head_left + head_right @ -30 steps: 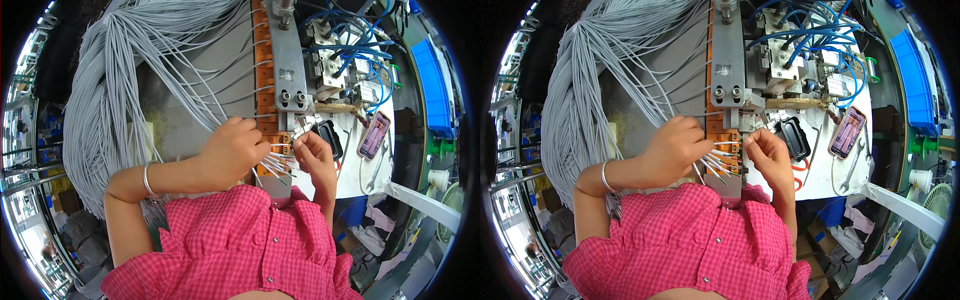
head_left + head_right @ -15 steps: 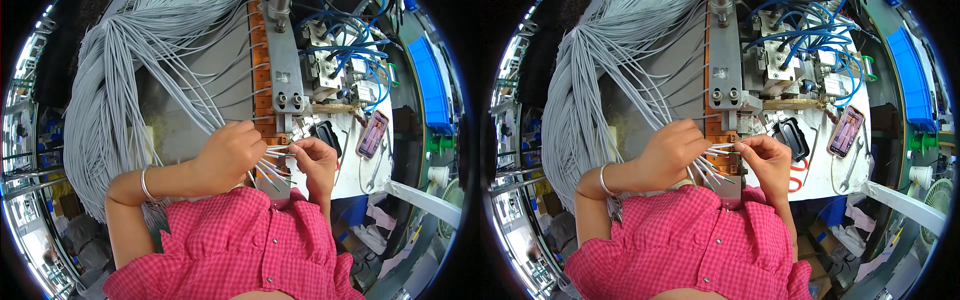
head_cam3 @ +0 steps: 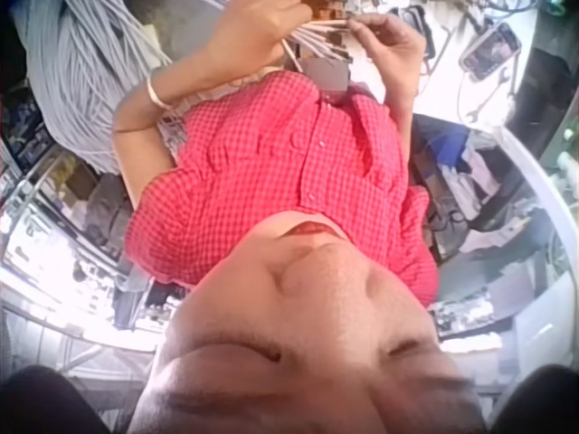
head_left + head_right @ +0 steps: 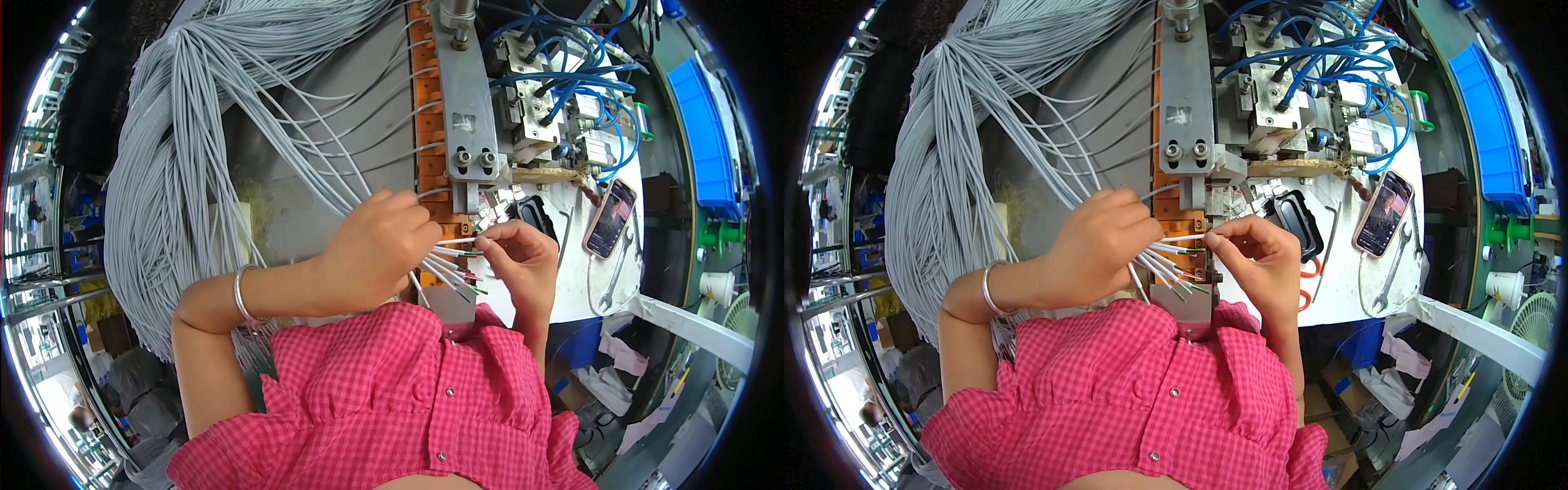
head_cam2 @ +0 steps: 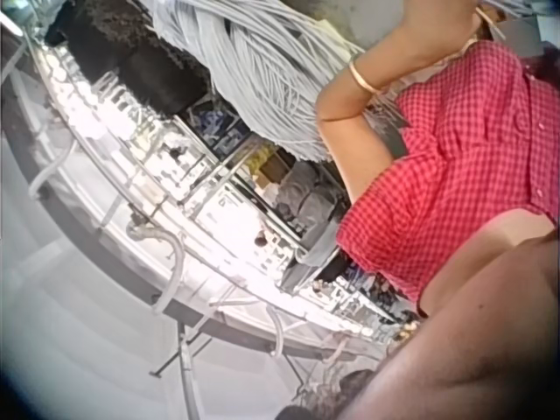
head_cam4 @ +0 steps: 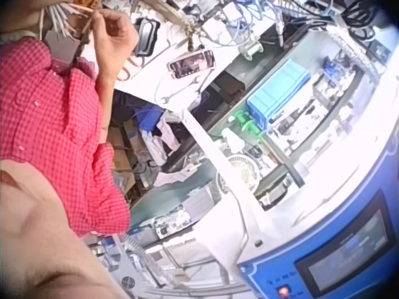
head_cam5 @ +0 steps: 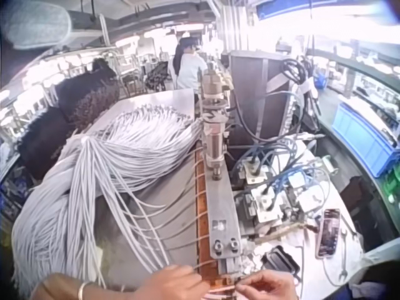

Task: The person holds a bundle of cables and aligns the stripped wire ends, inserting them one by one into the slots of a fixture by hand.

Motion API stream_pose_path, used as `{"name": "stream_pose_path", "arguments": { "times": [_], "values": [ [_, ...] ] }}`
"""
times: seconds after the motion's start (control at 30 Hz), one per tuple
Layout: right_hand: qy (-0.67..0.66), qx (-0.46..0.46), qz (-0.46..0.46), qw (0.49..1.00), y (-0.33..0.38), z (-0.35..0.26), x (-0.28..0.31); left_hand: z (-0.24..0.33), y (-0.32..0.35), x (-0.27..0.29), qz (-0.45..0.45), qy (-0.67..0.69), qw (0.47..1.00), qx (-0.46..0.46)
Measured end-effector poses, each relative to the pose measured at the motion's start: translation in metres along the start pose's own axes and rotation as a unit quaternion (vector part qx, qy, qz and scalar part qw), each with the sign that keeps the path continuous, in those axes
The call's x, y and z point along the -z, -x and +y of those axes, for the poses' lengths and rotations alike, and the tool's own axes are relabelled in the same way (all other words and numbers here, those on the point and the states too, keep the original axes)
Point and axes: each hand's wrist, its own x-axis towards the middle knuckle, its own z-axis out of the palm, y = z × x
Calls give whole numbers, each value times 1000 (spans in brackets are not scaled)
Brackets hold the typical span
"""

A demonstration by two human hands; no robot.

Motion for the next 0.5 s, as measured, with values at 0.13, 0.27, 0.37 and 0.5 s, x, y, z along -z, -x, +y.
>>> {"name": "stream_pose_path", "arguments": {
  "times": [0.13, 0.27, 0.37, 0.5],
  "values": [
    [23, -14, 29, 999, -2, 6, 3, 1, -1, -4, 4, -5, 999, -35],
    [68, -3, 59, 996, -8, 15, 4, -2, -2, -5, 30, -7, 999, -34],
    [43, -34, 61, 997, -11, 17, 6, -2, -1, -2, 28, -5, 999, -18],
    [31, -95, -45, 994, -13, 13, 12, -4, 1, -2, -3, -16, 1000, -14]
  ]
}}
